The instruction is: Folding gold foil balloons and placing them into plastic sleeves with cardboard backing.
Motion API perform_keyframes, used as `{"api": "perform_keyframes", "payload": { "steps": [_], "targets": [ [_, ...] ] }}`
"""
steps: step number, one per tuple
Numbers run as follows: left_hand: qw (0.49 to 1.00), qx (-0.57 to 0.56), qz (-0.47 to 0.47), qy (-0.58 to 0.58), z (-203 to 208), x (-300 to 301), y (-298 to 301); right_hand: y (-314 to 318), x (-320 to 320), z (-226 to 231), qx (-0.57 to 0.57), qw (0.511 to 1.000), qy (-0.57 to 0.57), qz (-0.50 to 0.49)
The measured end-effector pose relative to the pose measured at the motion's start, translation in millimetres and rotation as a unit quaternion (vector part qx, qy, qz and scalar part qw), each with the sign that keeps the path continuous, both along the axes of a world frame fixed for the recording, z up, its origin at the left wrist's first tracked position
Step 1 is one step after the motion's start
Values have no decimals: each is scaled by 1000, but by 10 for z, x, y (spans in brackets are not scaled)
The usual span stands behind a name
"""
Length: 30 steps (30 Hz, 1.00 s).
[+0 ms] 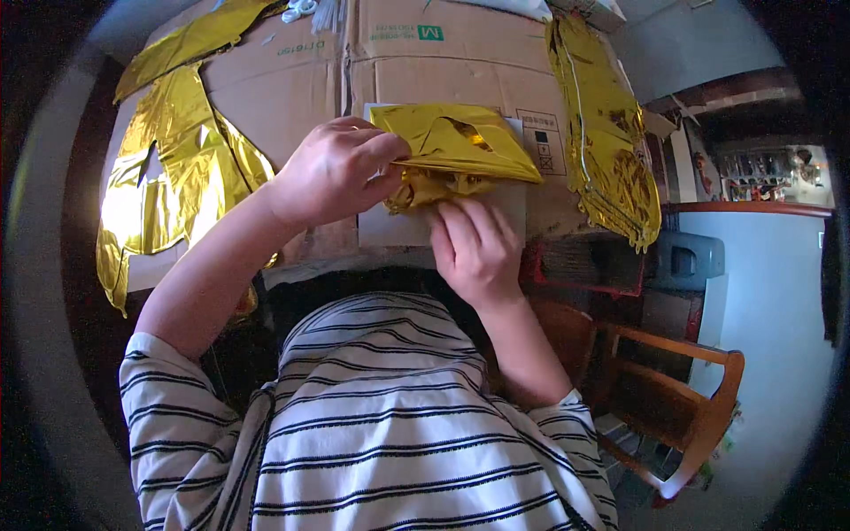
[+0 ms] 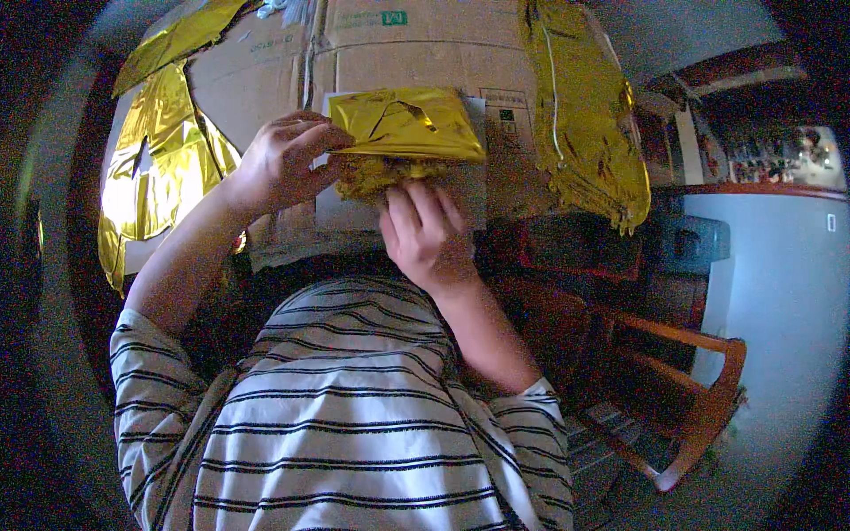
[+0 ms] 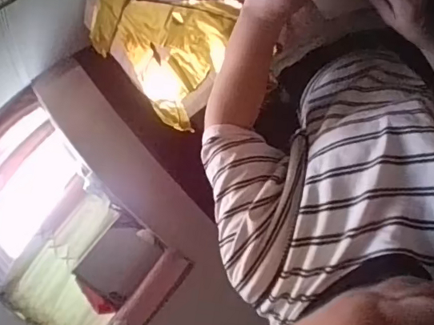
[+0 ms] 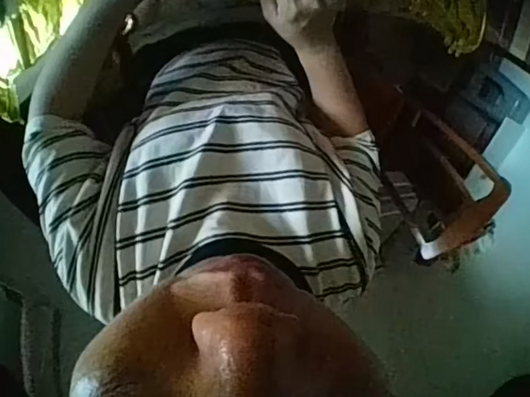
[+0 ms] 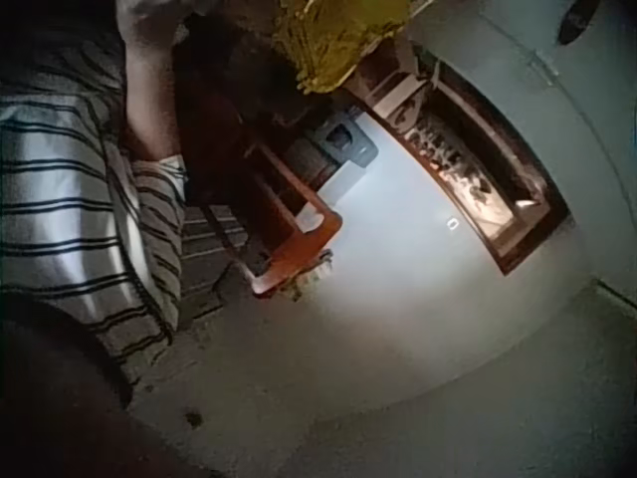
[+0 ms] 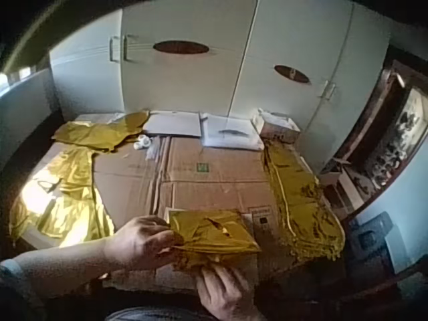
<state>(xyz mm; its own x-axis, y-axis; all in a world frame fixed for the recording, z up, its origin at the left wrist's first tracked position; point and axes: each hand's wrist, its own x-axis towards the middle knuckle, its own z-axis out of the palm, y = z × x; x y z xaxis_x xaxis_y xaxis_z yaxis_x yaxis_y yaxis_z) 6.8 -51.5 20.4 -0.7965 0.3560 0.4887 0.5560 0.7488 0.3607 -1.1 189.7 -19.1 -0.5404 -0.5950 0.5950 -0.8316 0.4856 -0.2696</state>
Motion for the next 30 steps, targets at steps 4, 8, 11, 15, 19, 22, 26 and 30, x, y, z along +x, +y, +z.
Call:
{"api": "perform_keyframes", "payload": {
  "steps": [4,8,11,15,19,22,26,30],
  "targets": [
    [1000,5,-5,0,28,-30,-39,38,103,58,73,996,45,-31],
    [998,18,-16,61,96,-97,-2,-48,50,-39,68,997,35,-29],
    [998,13,-9,64,113,-103,8,-116,8,-72,94,994,22,-44],
    [996,-7,-31,87,93,-118,17,-192,-12,-91,116,991,-16,-70],
    [996,-53,-40,63,3,-65,-11,-217,23,-109,106,990,-43,-86],
    [992,-48,-62,96,-108,-75,28,-218,-16,-13,56,993,-81,-61],
    [987,-72,-77,122,-134,-68,77,-105,24,-147,-21,996,-72,-51],
    [980,-121,-76,139,-191,-16,78,101,59,-15,-20,999,1,-42]
  ]
}}
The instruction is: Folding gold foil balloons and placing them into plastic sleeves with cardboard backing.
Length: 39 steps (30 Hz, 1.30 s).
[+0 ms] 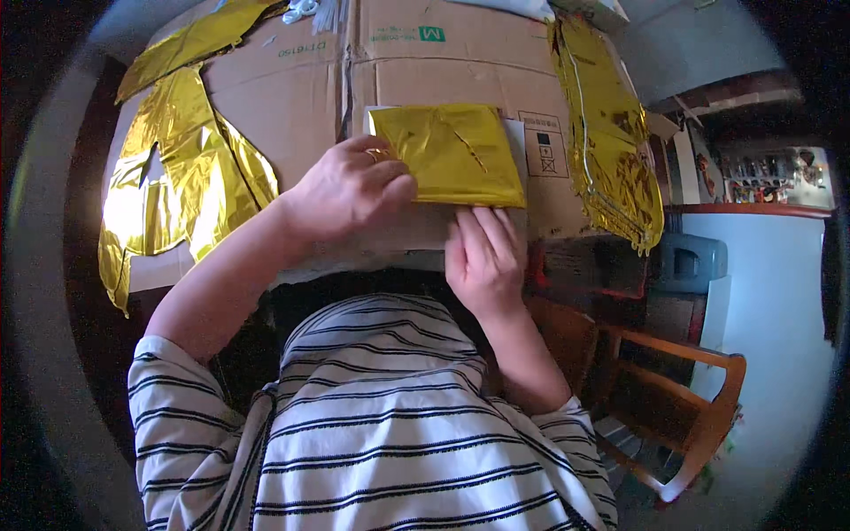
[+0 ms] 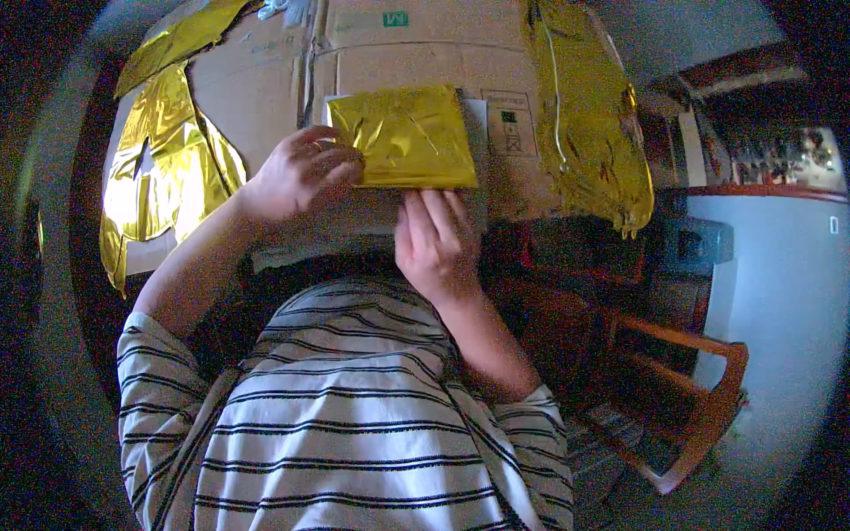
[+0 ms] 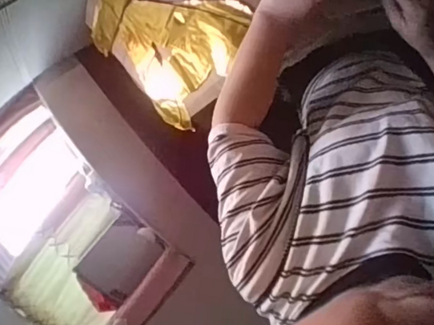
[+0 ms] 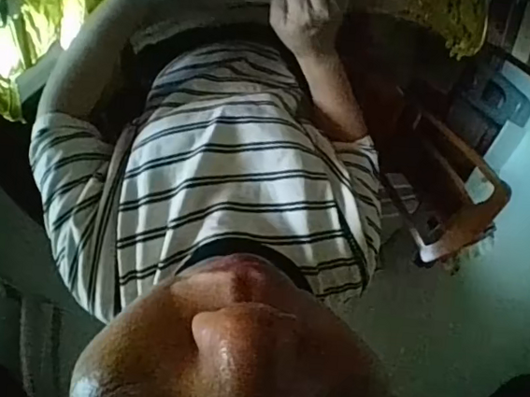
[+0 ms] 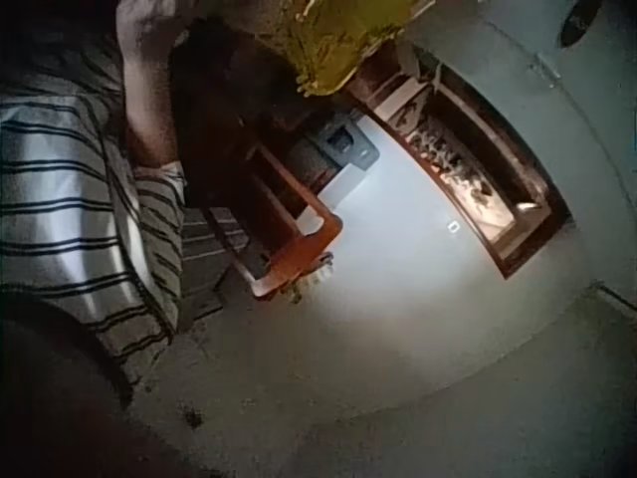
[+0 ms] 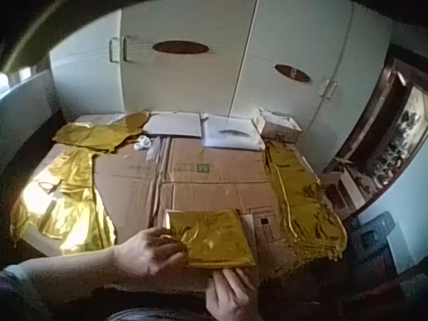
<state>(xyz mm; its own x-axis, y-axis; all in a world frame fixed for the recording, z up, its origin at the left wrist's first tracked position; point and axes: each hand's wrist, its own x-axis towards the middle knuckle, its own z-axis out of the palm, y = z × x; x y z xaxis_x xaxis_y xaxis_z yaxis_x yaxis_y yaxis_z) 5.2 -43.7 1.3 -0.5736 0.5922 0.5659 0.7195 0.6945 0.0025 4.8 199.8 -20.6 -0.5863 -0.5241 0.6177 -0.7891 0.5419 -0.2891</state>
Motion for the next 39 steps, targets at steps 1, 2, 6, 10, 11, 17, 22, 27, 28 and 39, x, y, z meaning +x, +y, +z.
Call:
{"api": "perform_keyframes", "payload": {
  "steps": [1,2,6,10,11,17,22,27,28,39],
  "targets": [
    [1000,-20,13,10,-4,17,17,48,19,39,-1,1000,7,4],
    [999,-41,27,20,-1,42,55,85,37,118,-22,1000,-4,5],
    [993,-105,38,-29,92,152,44,287,-28,414,-44,998,-30,41],
    [996,-77,50,-13,17,155,71,-98,-567,784,-60,992,-51,97],
    [995,-77,55,-17,-3,173,79,-289,-754,845,-56,990,-43,123],
    [992,-85,86,-39,-20,206,102,-1909,-1935,623,34,975,-116,185],
    [994,-46,71,-72,-54,202,103,-3087,-2276,552,151,960,-194,134],
    [993,-58,71,-80,-5,220,79,-3600,-2310,415,262,958,-5,117],
    [995,-50,70,-47,0,208,65,-3630,-2336,398,283,952,6,120],
    [992,-58,66,-86,-48,209,38,-1359,-1558,1229,-37,896,-324,303]
  ]
}}
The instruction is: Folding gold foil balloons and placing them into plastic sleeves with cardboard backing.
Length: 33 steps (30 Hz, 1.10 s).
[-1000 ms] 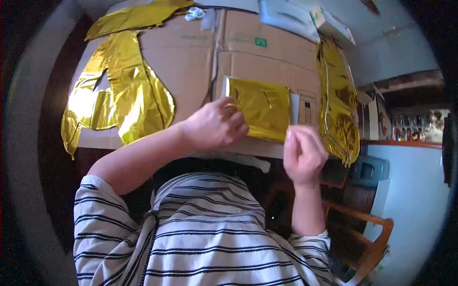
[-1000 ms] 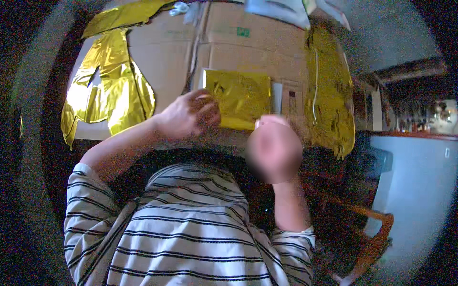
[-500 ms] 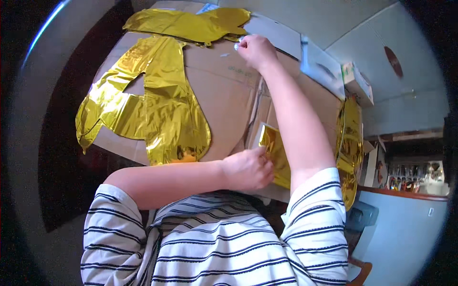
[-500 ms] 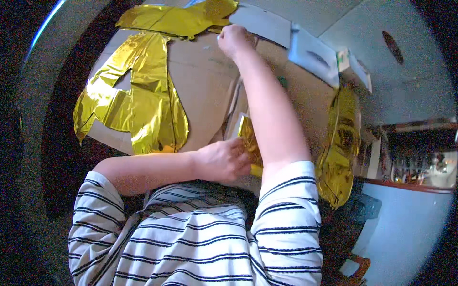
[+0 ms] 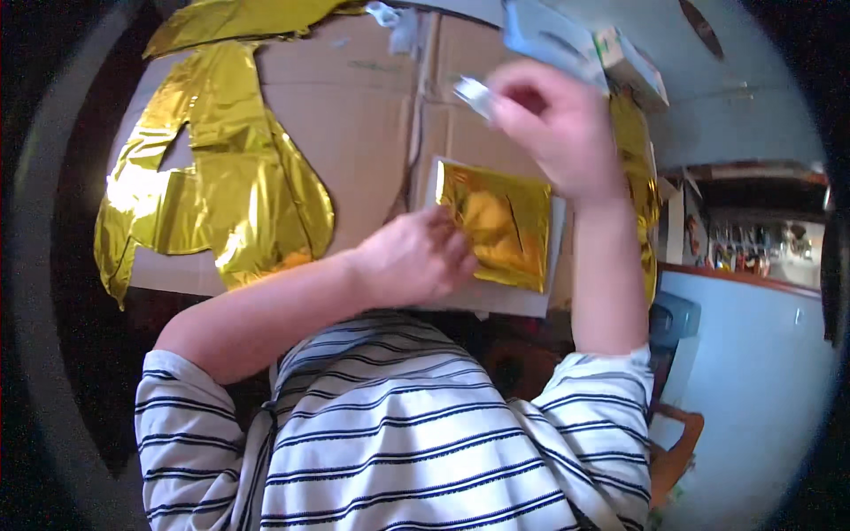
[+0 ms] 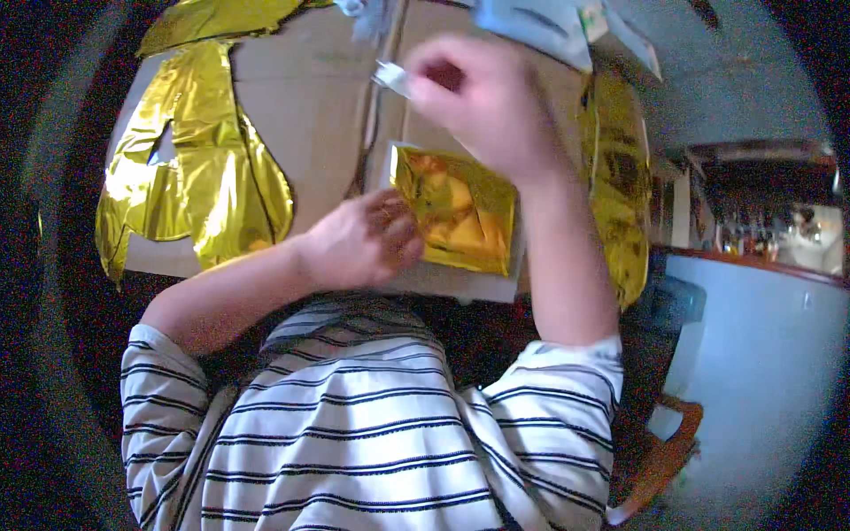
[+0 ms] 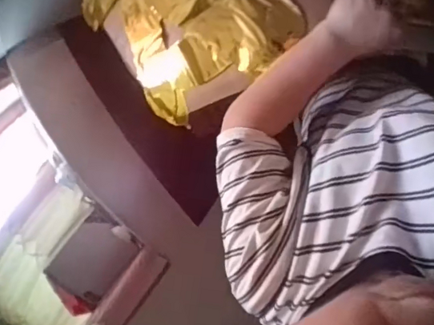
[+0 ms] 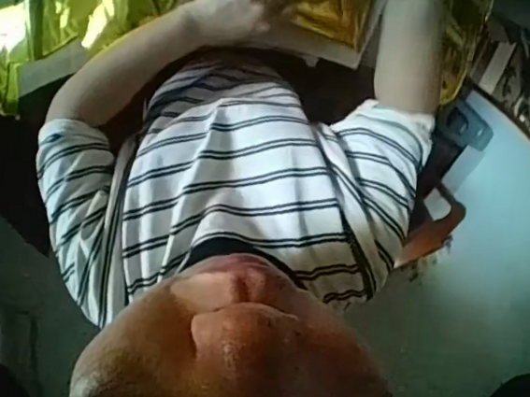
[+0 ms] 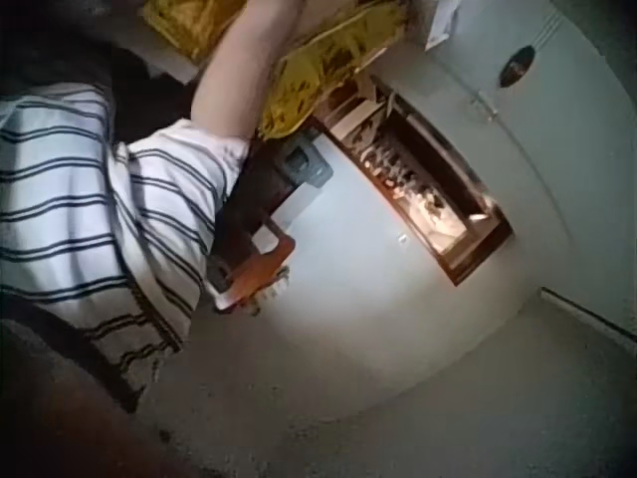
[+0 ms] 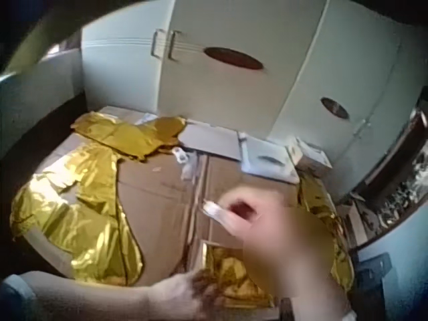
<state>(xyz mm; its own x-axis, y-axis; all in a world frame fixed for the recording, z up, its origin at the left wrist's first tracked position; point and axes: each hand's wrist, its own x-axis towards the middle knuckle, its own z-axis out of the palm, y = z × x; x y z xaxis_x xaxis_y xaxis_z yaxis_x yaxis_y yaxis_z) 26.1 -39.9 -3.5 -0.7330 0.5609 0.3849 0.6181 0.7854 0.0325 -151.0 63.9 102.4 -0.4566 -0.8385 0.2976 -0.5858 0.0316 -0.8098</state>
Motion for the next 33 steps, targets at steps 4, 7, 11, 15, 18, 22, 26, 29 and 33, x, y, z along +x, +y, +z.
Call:
{"api": "perform_keyframes", "payload": {
  "steps": [4,7,11,15,18,22,26,29,33],
  "targets": [
    [997,30,5,-68,72,-25,-98,1258,726,-37,68,974,151,-153],
    [993,108,-23,50,-31,-150,-169,1628,1209,-417,58,957,202,-201],
    [978,204,38,-39,26,-229,-180,1563,1288,-831,46,896,395,-197],
    [979,198,49,-18,189,-253,-168,1281,1105,-1040,47,845,487,-214],
    [977,209,37,-9,207,-250,-170,1177,1065,-1128,89,834,498,-223],
    [980,195,36,10,190,-230,-167,1116,1116,-1081,133,842,463,-244],
    [989,148,21,-7,148,-219,-159,1166,1236,-1091,139,850,439,-256],
    [997,75,1,-20,126,-167,-167,1281,1375,-950,92,869,410,-261],
    [998,26,-22,56,33,-126,-143,1525,1433,-622,-5,921,300,-249]
  ]
}}
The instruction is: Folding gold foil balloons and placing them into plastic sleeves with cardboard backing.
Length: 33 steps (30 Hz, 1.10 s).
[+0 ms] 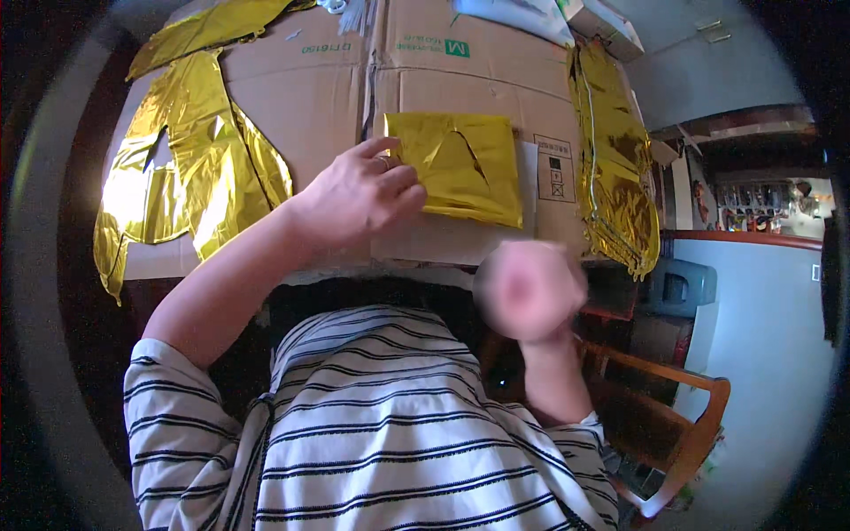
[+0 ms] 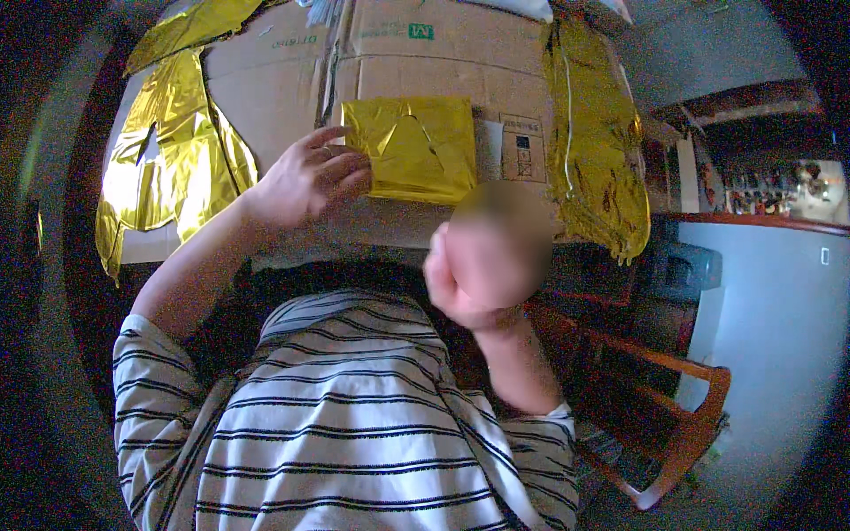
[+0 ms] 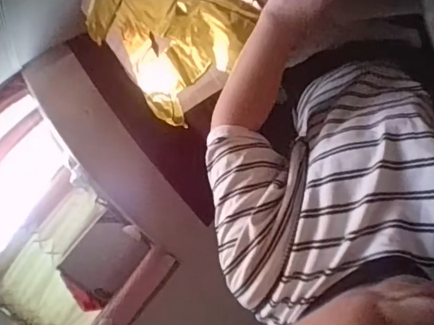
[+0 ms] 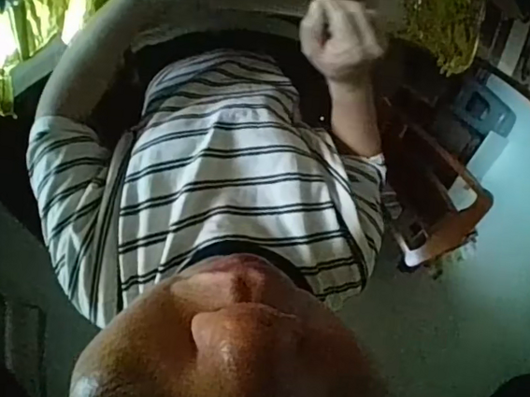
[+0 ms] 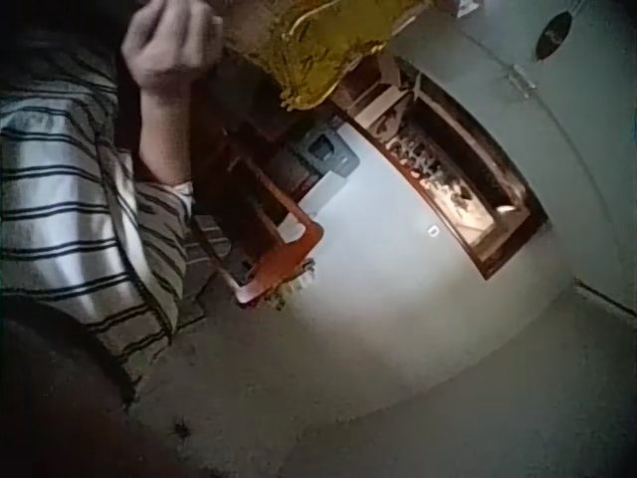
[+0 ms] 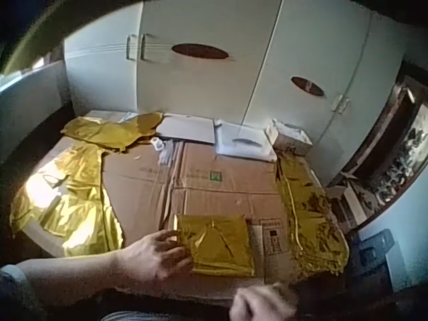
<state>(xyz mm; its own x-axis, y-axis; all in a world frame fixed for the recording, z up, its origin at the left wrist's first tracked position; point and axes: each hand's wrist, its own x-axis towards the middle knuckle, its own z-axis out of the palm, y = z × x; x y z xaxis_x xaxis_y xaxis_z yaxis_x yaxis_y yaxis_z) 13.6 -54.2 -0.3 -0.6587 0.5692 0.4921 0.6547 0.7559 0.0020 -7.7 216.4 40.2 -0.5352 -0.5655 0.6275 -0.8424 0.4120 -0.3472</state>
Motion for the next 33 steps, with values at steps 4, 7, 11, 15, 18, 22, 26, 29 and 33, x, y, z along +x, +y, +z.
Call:
{"api": "perform_keyframes", "payload": {
  "steps": [4,7,11,15,18,22,26,29,33],
  "targets": [
    [998,23,-5,-53,141,69,33,-65,-686,79,-30,992,-110,50],
    [993,90,5,-82,218,82,-38,-185,-1227,-98,48,990,-113,65],
    [974,108,156,-123,140,-47,73,-356,-1513,-341,174,981,-22,79],
    [979,43,129,-149,-17,-65,129,-249,-1301,-291,273,960,7,69],
    [977,42,108,-179,-53,-23,177,-90,-1145,-363,263,963,1,58],
    [976,34,101,-191,-51,-26,226,-18,-1085,-457,236,970,-13,51],
    [977,7,105,-187,-75,-52,243,75,-1138,-494,164,984,-58,50],
    [975,14,110,-191,-54,-24,224,213,-1127,-360,114,988,-102,25],
    [974,53,110,-190,91,-42,241,346,-1005,-39,96,986,-138,-1]
  ]
}}
